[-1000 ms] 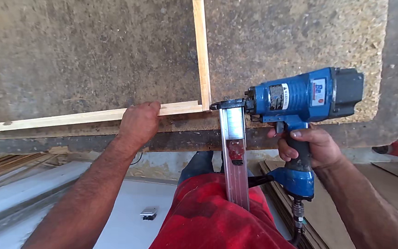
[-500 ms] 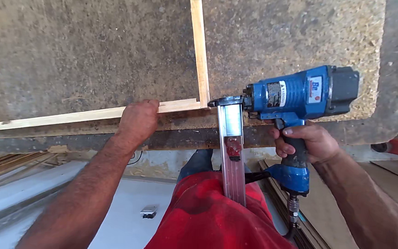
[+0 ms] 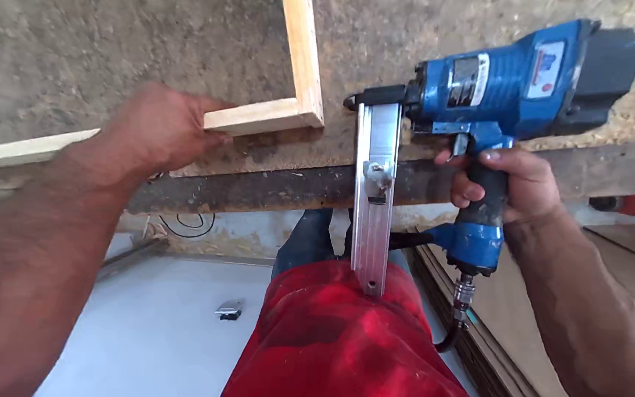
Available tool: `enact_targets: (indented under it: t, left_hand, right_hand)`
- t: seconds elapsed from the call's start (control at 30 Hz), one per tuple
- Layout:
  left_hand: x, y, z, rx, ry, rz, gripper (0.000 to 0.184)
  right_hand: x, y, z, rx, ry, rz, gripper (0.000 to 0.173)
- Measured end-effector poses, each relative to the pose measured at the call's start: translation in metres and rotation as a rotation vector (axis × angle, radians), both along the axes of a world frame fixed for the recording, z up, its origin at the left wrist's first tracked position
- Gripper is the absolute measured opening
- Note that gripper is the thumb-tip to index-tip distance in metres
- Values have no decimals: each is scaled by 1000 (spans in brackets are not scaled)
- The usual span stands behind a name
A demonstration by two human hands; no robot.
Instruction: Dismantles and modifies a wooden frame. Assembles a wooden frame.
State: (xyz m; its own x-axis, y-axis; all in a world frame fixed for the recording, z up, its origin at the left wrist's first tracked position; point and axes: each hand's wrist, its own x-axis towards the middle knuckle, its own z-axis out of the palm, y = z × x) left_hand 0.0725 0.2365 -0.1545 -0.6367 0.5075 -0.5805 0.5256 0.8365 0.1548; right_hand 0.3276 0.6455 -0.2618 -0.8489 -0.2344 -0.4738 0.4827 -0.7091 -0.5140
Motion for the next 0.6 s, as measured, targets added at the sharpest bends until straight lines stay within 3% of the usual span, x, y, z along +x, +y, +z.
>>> enact_targets:
  t: [0.3,0.6]
  left_hand:
    - [0,-3,2,28,-23,-26,25]
    - [-2,1,4,-14,-7,-31,24]
  right_hand:
    - [-9,-3,-8,-46,-15,126,32]
    - [-3,-13,-5,-19,-33,100,28]
